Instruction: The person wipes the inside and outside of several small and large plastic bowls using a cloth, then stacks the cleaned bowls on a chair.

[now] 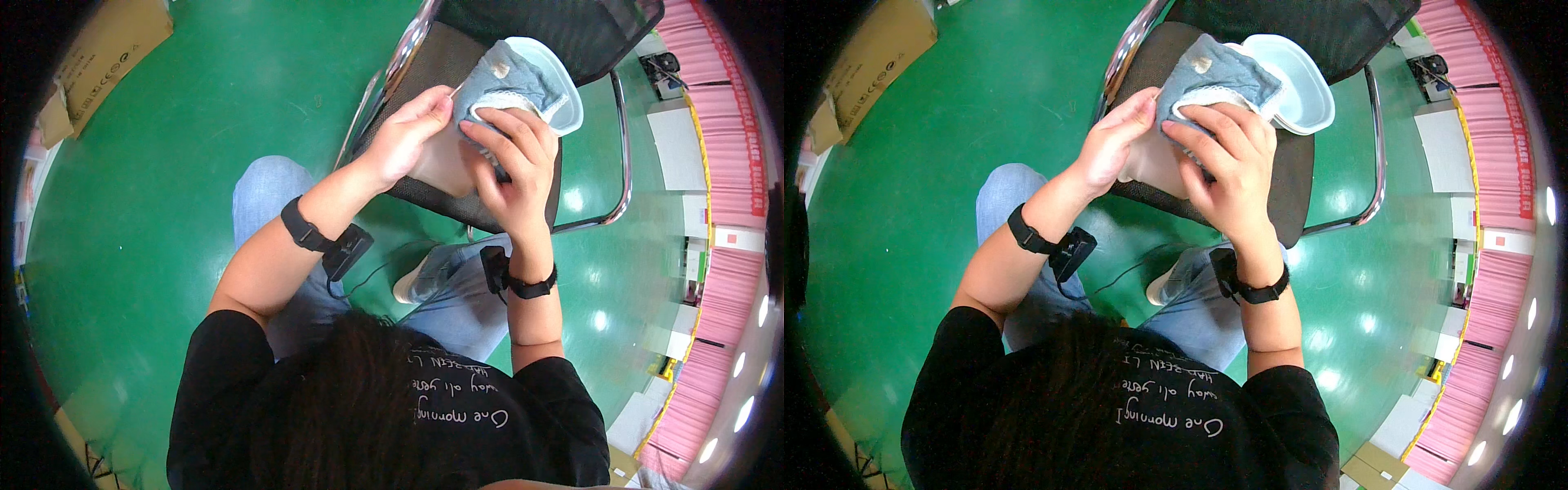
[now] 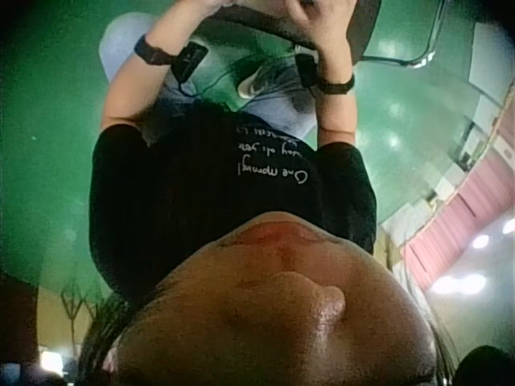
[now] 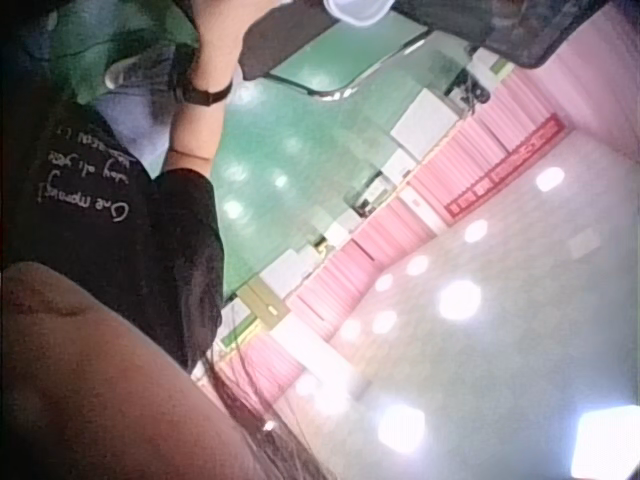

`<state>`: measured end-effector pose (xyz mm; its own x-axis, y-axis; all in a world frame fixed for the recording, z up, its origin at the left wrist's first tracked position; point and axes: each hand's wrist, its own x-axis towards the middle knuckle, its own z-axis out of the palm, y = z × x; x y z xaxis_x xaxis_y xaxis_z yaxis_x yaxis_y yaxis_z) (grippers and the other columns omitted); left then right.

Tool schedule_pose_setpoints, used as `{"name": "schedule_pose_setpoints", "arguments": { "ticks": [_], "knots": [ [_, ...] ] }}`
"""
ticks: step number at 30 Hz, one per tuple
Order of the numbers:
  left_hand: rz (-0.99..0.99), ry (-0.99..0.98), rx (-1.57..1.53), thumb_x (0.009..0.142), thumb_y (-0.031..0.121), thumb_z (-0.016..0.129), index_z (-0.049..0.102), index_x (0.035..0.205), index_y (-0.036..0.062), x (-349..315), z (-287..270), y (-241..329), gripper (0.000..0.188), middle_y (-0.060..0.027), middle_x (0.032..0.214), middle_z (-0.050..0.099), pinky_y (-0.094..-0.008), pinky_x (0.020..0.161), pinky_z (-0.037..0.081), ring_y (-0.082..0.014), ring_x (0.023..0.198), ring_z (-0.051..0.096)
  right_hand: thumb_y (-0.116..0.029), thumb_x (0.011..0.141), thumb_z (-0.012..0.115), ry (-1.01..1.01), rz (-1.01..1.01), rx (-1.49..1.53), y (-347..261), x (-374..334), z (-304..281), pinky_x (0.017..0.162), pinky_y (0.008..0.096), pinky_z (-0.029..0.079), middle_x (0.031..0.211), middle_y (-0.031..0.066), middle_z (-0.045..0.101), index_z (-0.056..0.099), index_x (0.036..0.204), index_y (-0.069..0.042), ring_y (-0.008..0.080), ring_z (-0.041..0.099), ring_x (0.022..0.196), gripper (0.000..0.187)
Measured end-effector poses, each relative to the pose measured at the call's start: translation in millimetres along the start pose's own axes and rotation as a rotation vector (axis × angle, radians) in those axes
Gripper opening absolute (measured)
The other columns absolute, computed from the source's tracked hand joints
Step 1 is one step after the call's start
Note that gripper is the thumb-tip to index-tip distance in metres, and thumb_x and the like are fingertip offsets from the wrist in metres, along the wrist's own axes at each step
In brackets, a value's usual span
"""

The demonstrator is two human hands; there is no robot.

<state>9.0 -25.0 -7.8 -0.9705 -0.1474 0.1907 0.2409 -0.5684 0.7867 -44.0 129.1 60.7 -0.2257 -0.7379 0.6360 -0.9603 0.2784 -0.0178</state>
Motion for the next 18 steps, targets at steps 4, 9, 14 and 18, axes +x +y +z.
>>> {"name": "schedule_pose_setpoints", "arguments": {
  "ticks": [4, 9, 14, 18],
  "knots": [
    [-0.031, -0.004, -0.099, 0.102, 0.026, 0.041, 0.051, 0.122, 0.0030, -2, 5, 7, 0.032, -0.0022, 0.113, 0.057, -0.0246, 0.094, 0.039, -0.0087, 0.106, 0.051, -0.007, 0.060, 0.069, -0.032, 0.020, 0.009, -6, -3, -2, 0.088, 0.0389, 0.040, 0.108, -0.0010, 0.063, 0.068, 0.102, -0.017, 0.0227, 0.057, 0.101, 0.043],
    [-0.058, -0.027, -0.180, 0.102, 0.026, 0.039, 0.050, 0.123, 0.0029, -2, 3, 3, 0.033, -0.0043, 0.114, 0.057, -0.0260, 0.095, 0.039, -0.0109, 0.108, 0.051, -0.005, 0.059, 0.068, -0.050, 0.012, 0.020, -12, -5, -5, 0.088, 0.0379, 0.040, 0.108, 0.0004, 0.064, 0.069, 0.101, -0.016, 0.0232, 0.057, 0.100, 0.044],
    [-0.071, -0.022, -0.279, 0.100, 0.022, 0.034, 0.045, 0.128, 0.0018, -3, 3, 4, 0.036, -0.0078, 0.121, 0.055, -0.0286, 0.099, 0.038, -0.0149, 0.113, 0.051, -0.002, 0.057, 0.068, -0.105, -0.010, 0.026, -19, -9, -2, 0.088, 0.0381, 0.039, 0.108, -0.0001, 0.063, 0.069, 0.102, -0.016, 0.0232, 0.057, 0.101, 0.047],
    [-0.077, 0.015, -0.308, 0.100, 0.023, 0.031, 0.041, 0.136, 0.0019, -2, 3, 2, 0.043, -0.0097, 0.131, 0.052, -0.0313, 0.105, 0.035, -0.0174, 0.120, 0.049, -0.001, 0.057, 0.068, -0.140, -0.009, 0.040, -27, -15, 4, 0.087, 0.0382, 0.040, 0.110, -0.0007, 0.062, 0.068, 0.105, -0.018, 0.0233, 0.056, 0.101, 0.051]
  ]
}}
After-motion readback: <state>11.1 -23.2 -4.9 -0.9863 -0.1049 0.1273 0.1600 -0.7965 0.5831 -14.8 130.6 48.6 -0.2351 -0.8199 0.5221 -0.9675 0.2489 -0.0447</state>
